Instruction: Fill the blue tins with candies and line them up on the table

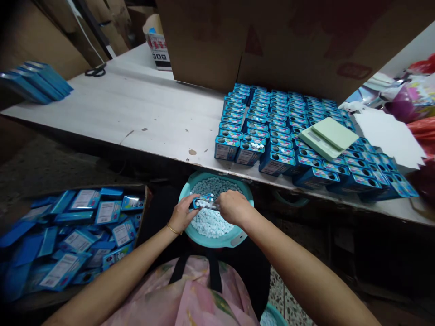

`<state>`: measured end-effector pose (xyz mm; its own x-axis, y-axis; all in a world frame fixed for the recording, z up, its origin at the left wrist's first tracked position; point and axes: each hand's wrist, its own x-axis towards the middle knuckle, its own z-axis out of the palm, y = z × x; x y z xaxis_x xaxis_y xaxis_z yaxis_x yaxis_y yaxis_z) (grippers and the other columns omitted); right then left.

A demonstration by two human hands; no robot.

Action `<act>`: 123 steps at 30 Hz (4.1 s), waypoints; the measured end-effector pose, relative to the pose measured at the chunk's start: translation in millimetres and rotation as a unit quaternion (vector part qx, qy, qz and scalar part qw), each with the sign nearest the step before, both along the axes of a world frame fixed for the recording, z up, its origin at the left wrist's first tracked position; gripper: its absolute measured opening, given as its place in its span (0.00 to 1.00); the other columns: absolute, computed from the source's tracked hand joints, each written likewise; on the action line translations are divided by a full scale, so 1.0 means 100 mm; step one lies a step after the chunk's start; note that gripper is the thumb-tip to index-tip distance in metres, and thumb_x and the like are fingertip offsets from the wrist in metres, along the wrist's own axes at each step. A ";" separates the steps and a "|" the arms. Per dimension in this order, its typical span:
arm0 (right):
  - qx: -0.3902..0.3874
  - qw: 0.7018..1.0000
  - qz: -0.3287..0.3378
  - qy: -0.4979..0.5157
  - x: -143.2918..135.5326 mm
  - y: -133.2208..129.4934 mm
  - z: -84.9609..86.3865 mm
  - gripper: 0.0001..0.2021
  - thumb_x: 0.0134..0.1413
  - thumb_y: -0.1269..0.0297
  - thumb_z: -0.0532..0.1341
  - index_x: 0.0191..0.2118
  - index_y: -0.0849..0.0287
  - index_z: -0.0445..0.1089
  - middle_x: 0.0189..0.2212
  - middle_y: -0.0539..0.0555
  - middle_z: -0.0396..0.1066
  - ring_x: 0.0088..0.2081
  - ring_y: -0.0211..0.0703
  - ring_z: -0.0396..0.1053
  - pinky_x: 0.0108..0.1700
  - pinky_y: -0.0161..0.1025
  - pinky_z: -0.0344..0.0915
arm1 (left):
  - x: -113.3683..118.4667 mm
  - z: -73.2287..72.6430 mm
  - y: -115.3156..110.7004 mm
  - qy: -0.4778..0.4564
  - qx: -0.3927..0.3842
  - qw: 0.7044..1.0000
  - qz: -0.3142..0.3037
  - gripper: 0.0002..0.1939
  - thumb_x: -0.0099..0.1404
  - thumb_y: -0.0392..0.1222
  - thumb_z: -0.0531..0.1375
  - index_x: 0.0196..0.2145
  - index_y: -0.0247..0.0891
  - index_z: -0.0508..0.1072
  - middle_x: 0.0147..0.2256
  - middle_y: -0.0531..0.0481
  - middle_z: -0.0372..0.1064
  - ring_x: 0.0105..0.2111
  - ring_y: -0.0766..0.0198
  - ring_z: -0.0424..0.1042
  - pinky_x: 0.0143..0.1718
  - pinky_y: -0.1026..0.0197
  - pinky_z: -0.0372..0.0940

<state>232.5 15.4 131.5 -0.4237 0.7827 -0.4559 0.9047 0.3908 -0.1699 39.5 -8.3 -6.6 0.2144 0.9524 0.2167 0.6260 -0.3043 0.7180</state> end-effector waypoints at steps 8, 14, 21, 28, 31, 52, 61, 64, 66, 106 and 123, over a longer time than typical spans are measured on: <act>0.016 0.998 -0.043 0.048 0.50 0.00 -0.35 0.16 0.53 0.69 0.50 0.44 0.49 0.68 0.35 0.51 0.70 0.38 0.39 0.66 0.36 0.32 0.55 | -0.09 0.05 -0.01 -0.040 -0.021 0.998 0.046 0.19 0.55 0.40 0.58 0.46 0.39 0.64 0.43 0.46 0.67 0.44 0.60 0.66 0.47 0.57 0.61; 0.016 0.993 -0.117 -0.017 0.27 -0.09 -1.46 0.18 0.53 0.76 0.47 0.45 0.57 0.67 0.41 0.58 0.68 0.40 0.43 0.66 0.37 0.35 0.59 | -0.25 0.16 -0.07 -0.064 -0.044 0.996 0.053 0.19 0.55 0.42 0.58 0.46 0.40 0.64 0.43 0.47 0.67 0.44 0.60 0.66 0.46 0.57 0.61; -0.072 0.984 -0.120 0.109 0.03 -0.26 -1.89 0.17 0.48 0.77 0.51 0.40 0.56 0.71 0.38 0.55 0.71 0.41 0.46 0.66 0.41 0.36 0.59 | -0.33 0.15 -0.08 -0.068 -0.053 0.992 0.088 0.19 0.55 0.45 0.58 0.44 0.39 0.65 0.41 0.47 0.68 0.41 0.60 0.68 0.44 0.57 0.62; -0.212 0.930 -0.171 0.247 0.30 -0.23 -1.86 0.18 0.39 0.78 0.55 0.40 0.67 0.72 0.29 0.52 0.72 0.32 0.38 0.65 0.34 0.29 0.59 | -0.32 0.16 -0.03 -0.067 -0.044 0.991 0.108 0.19 0.54 0.46 0.59 0.43 0.39 0.65 0.39 0.49 0.69 0.38 0.62 0.68 0.41 0.60 0.63; -0.253 0.901 -0.208 0.283 0.41 -0.20 -1.62 0.18 0.38 0.76 0.55 0.39 0.65 0.73 0.25 0.49 0.70 0.26 0.35 0.63 0.29 0.30 0.59 | -0.33 0.16 -0.01 -0.059 -0.042 0.991 0.117 0.19 0.54 0.46 0.59 0.43 0.39 0.66 0.37 0.50 0.69 0.36 0.63 0.69 0.38 0.61 0.63; 0.004 1.000 0.012 -0.017 -0.08 0.18 0.11 0.13 0.43 0.73 0.52 0.31 0.58 0.73 0.29 0.57 0.72 0.32 0.43 0.67 0.30 0.35 0.55 | -0.06 -0.05 0.00 0.005 -0.010 1.000 0.025 0.20 0.55 0.37 0.57 0.47 0.40 0.63 0.43 0.46 0.66 0.44 0.59 0.65 0.46 0.56 0.61; 0.007 0.995 -0.051 0.082 0.59 0.06 -0.43 0.17 0.51 0.69 0.50 0.44 0.50 0.68 0.39 0.51 0.70 0.40 0.39 0.66 0.38 0.32 0.57 | -0.19 0.06 -0.05 -0.060 -0.039 0.996 0.055 0.20 0.55 0.42 0.58 0.47 0.41 0.64 0.43 0.47 0.67 0.44 0.60 0.66 0.46 0.58 0.61; 0.010 0.992 -0.116 0.042 0.56 -0.05 -1.06 0.17 0.50 0.73 0.50 0.44 0.54 0.68 0.41 0.53 0.69 0.41 0.40 0.66 0.39 0.32 0.58 | -0.26 0.11 -0.11 -0.063 -0.038 0.996 0.049 0.20 0.55 0.43 0.58 0.46 0.41 0.64 0.44 0.47 0.67 0.44 0.60 0.66 0.46 0.58 0.60; -0.001 0.991 -0.129 0.027 0.38 -0.18 -1.42 0.17 0.50 0.76 0.48 0.42 0.60 0.70 0.39 0.57 0.69 0.38 0.41 0.67 0.37 0.33 0.58 | -0.29 0.12 -0.15 -0.062 -0.038 0.996 0.053 0.19 0.55 0.43 0.58 0.46 0.41 0.65 0.43 0.47 0.67 0.43 0.60 0.67 0.46 0.58 0.61; -0.205 0.854 -0.237 0.415 0.65 -0.30 -1.20 0.15 0.47 0.64 0.56 0.41 0.62 0.71 0.28 0.51 0.67 0.25 0.34 0.60 0.27 0.32 0.57 | -0.25 0.59 -0.15 0.130 0.088 0.987 -0.039 0.24 0.54 0.30 0.53 0.50 0.40 0.61 0.48 0.46 0.64 0.50 0.57 0.61 0.51 0.52 0.56; 0.021 0.987 -0.139 0.076 0.36 -0.47 -1.79 0.19 0.49 0.77 0.45 0.37 0.54 0.70 0.38 0.54 0.68 0.39 0.41 0.66 0.38 0.33 0.58 | -0.40 1.17 1.00 -0.126 0.060 0.988 0.065 0.21 0.53 0.45 0.60 0.44 0.37 0.64 0.37 0.50 0.68 0.36 0.64 0.68 0.41 0.61 0.63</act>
